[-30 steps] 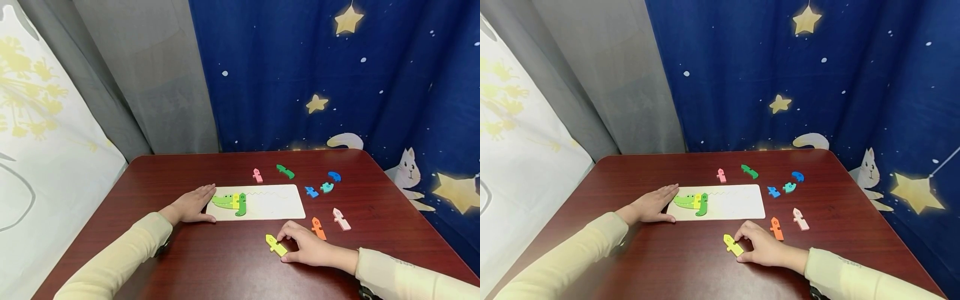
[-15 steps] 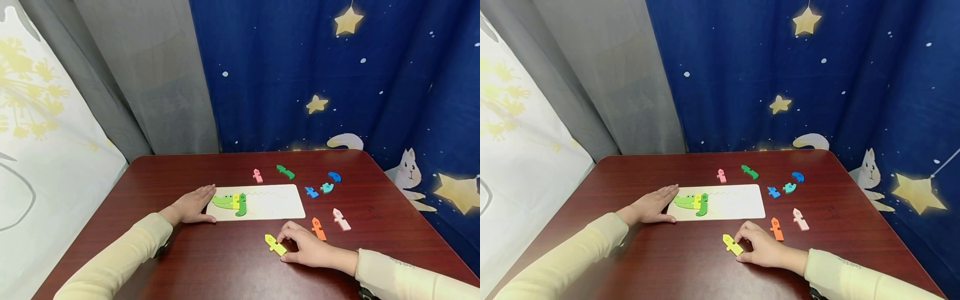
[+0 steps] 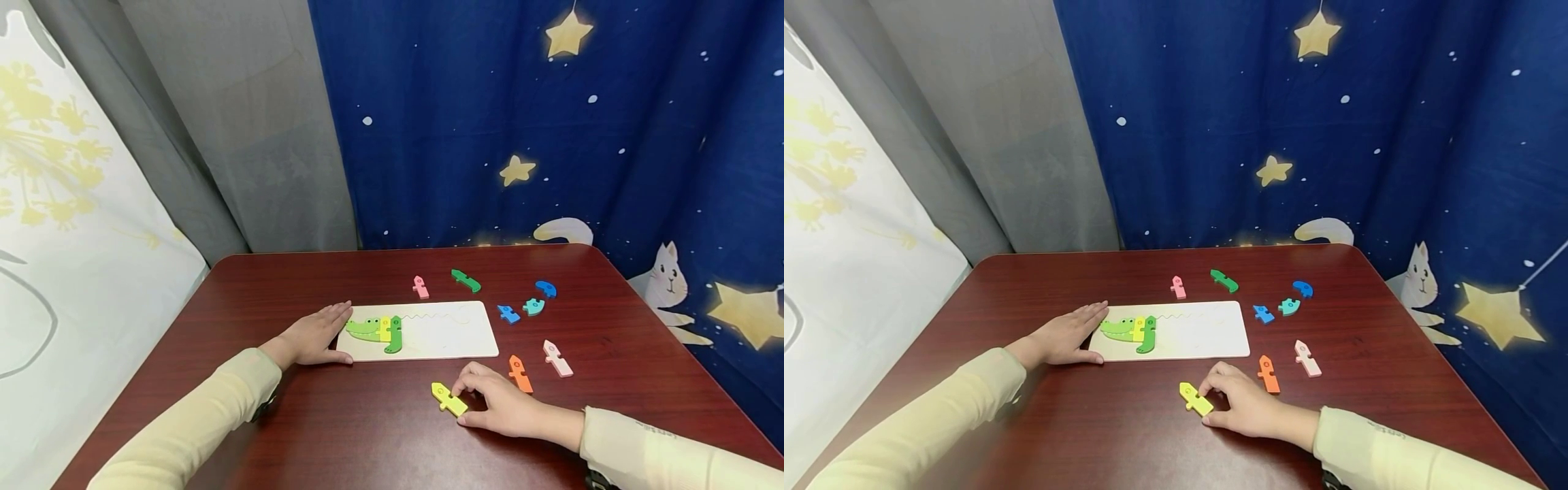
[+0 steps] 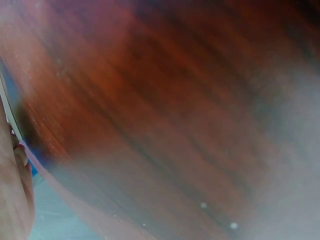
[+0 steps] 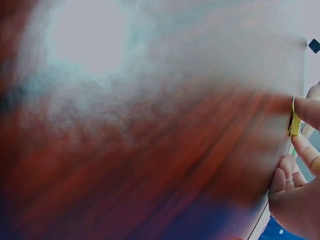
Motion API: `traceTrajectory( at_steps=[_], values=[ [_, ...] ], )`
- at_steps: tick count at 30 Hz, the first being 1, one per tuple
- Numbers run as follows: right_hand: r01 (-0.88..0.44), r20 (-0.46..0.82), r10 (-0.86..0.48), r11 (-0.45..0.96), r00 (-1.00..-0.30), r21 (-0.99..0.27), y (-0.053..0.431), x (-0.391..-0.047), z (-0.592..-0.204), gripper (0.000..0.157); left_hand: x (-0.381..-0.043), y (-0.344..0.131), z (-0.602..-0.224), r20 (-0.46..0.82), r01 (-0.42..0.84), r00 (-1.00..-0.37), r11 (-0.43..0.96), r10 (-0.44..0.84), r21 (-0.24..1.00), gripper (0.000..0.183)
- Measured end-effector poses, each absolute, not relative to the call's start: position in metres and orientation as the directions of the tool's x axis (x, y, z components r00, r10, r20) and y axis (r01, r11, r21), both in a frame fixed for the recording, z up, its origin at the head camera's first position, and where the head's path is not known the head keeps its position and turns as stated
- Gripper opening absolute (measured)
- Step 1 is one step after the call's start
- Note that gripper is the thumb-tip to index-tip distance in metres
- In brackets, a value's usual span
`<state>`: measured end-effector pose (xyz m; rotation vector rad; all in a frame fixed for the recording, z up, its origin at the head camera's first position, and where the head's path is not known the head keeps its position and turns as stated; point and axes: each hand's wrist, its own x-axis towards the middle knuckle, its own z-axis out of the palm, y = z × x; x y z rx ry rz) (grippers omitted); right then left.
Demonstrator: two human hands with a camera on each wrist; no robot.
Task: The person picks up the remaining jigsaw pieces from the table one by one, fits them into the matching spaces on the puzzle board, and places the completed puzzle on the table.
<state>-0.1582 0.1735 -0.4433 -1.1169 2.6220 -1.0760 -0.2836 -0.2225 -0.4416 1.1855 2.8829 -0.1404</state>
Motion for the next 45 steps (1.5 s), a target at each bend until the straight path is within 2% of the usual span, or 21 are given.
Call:
traceTrajectory(
  at_steps=[11,26,45],
  values=[
    [-0.627,0.229,-0.653,0.477,-0.722,-0.615,0.174,-0.161,-0.442,0.024,-0.282,-0.223,-0.441,-0.056,0.696,-0.718,0.715,0.693,-0.067,0.111],
    [-0.588,0.330,-0.535,0.434,-0.778,-0.682,0.167,-0.173,-0.433,0.026,-0.284,-0.223,-0.441,-0.050,0.691,-0.723,0.721,0.689,-0.052,0.111],
    [-0.398,0.244,-0.365,0.442,-0.898,-0.804,0.141,-0.192,-0.431,0.027,-0.282,-0.224,-0.441,-0.059,0.689,-0.725,0.723,0.687,-0.048,0.111]
  ],
)
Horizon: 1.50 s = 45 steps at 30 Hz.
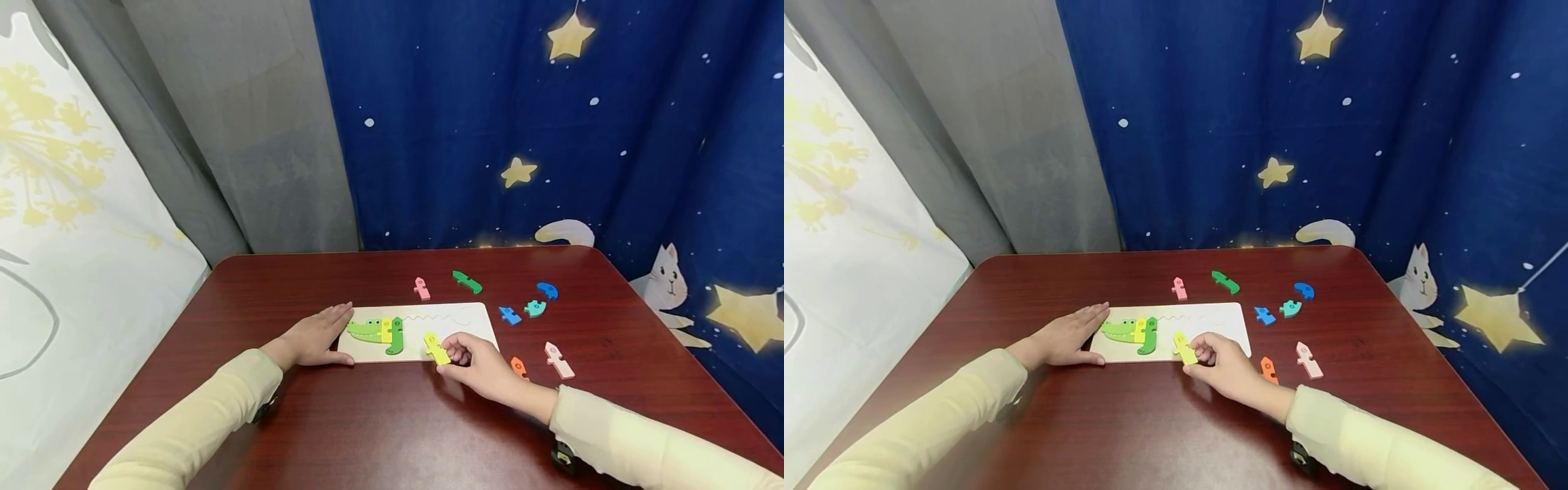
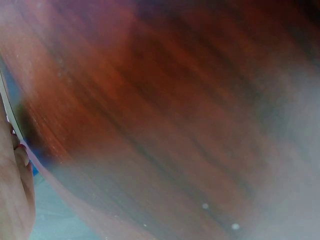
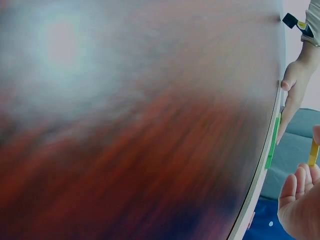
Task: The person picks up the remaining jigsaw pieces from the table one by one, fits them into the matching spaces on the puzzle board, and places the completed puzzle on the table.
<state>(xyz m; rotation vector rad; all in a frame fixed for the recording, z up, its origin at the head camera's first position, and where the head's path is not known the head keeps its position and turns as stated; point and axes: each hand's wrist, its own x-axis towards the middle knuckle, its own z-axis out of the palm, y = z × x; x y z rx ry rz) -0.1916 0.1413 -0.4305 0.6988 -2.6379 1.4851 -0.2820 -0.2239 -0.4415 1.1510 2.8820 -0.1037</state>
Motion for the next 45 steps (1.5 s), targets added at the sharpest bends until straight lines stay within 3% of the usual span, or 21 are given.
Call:
traceTrajectory(
  at_steps=[19,45],
  values=[
    [-0.306,0.259,-0.166,0.423,-0.952,-0.853,0.108,-0.215,-0.430,0.027,-0.281,-0.224,-0.445,-0.045,0.695,-0.719,0.716,0.694,-0.054,0.110],
    [-0.244,0.233,-0.081,0.457,-0.969,-0.855,0.085,-0.243,-0.436,0.026,-0.283,-0.224,-0.444,-0.029,0.709,-0.704,0.700,0.710,-0.078,0.110]
  ],
)
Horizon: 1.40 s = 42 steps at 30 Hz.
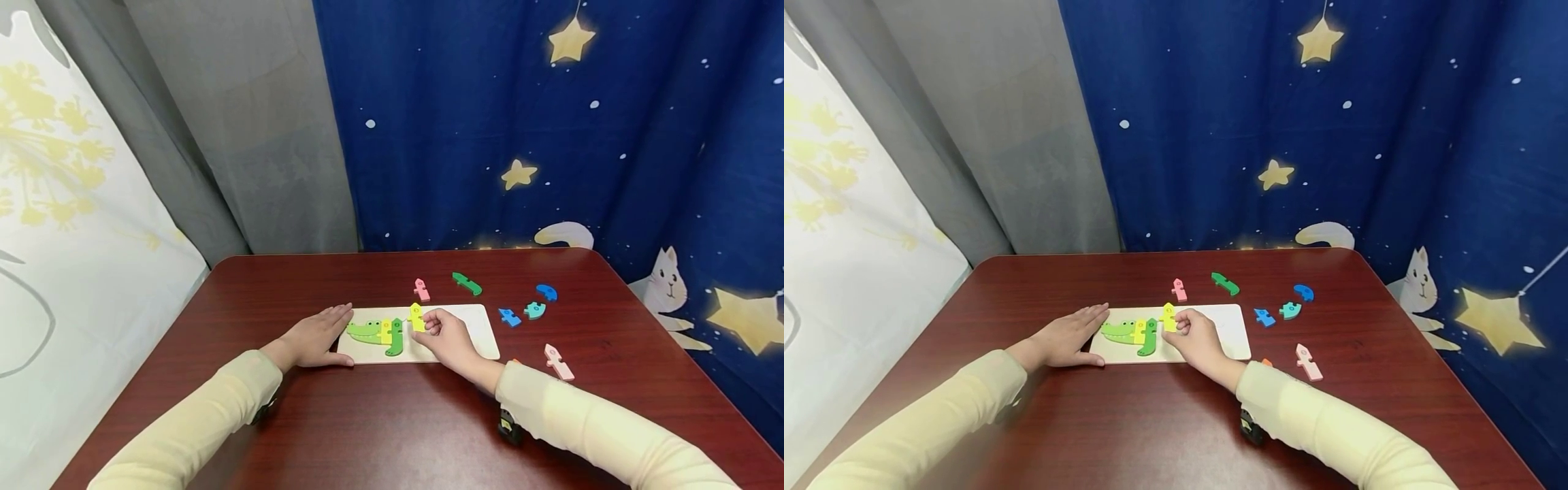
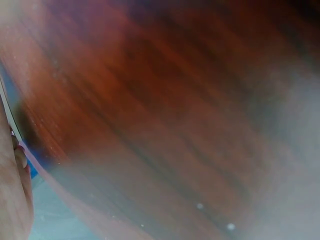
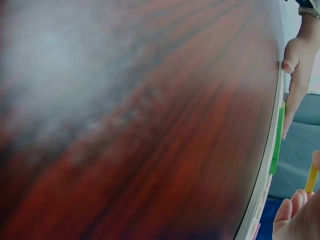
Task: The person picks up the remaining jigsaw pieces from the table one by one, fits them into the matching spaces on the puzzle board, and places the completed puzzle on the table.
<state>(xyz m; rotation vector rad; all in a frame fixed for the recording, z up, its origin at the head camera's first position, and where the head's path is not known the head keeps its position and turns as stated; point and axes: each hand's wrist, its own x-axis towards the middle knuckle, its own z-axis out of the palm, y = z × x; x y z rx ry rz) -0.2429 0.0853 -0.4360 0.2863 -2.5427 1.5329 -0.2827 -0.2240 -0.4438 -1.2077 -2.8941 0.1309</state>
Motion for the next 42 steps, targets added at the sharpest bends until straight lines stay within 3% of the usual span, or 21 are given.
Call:
traceTrajectory(
  at_steps=[22,42],
  values=[
    [-0.186,0.151,-0.109,0.519,-0.983,-0.834,0.073,-0.246,-0.441,0.029,-0.282,-0.224,-0.445,-0.025,0.706,-0.707,0.704,0.707,-0.082,0.110],
    [-0.204,0.154,-0.134,0.574,-0.979,-0.793,0.070,-0.249,-0.445,0.026,-0.282,-0.224,-0.445,-0.030,0.701,-0.712,0.708,0.702,-0.089,0.110]
  ],
)
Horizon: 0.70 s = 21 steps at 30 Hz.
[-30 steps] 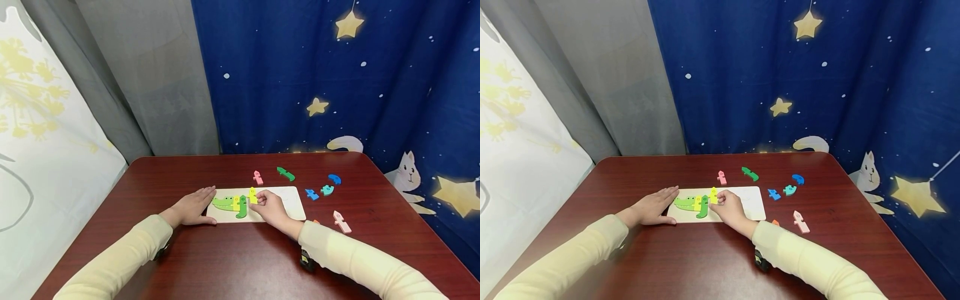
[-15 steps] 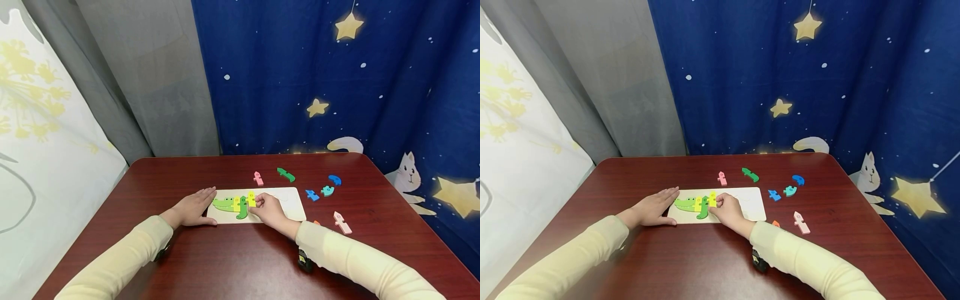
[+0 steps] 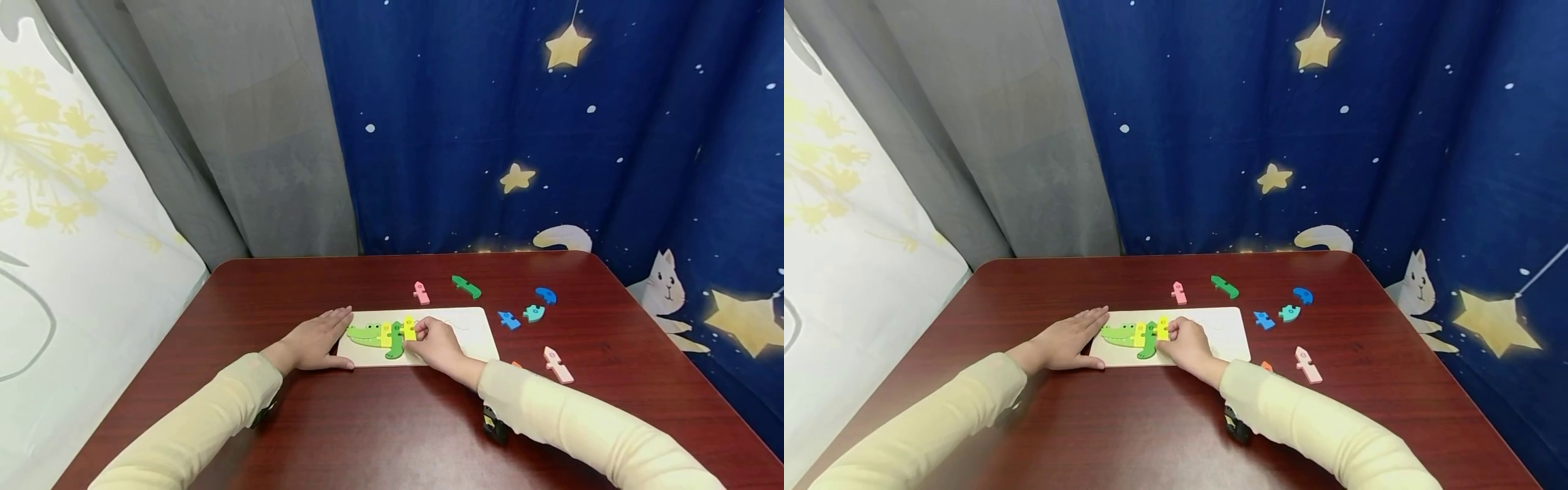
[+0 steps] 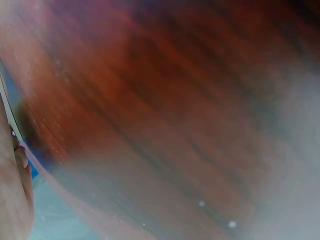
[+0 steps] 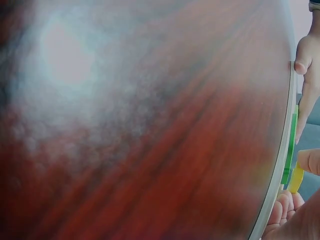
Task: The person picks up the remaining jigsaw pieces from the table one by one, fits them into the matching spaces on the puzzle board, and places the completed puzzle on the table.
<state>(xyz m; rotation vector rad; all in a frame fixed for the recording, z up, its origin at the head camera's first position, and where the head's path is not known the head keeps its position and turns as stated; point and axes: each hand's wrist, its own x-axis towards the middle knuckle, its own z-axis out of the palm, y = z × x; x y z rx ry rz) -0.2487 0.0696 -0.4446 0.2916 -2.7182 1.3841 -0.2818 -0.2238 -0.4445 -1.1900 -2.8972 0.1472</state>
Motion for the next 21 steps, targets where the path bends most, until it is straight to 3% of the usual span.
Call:
traceTrajectory(
  at_steps=[21],
  values=[
    [-0.202,0.130,-0.157,0.653,-0.979,-0.730,0.0691,-0.2502,-0.4422,0.026,-0.2817,-0.2220,-0.4445,-0.038,0.694,-0.719,0.714,0.694,-0.092,0.112]
  ],
)
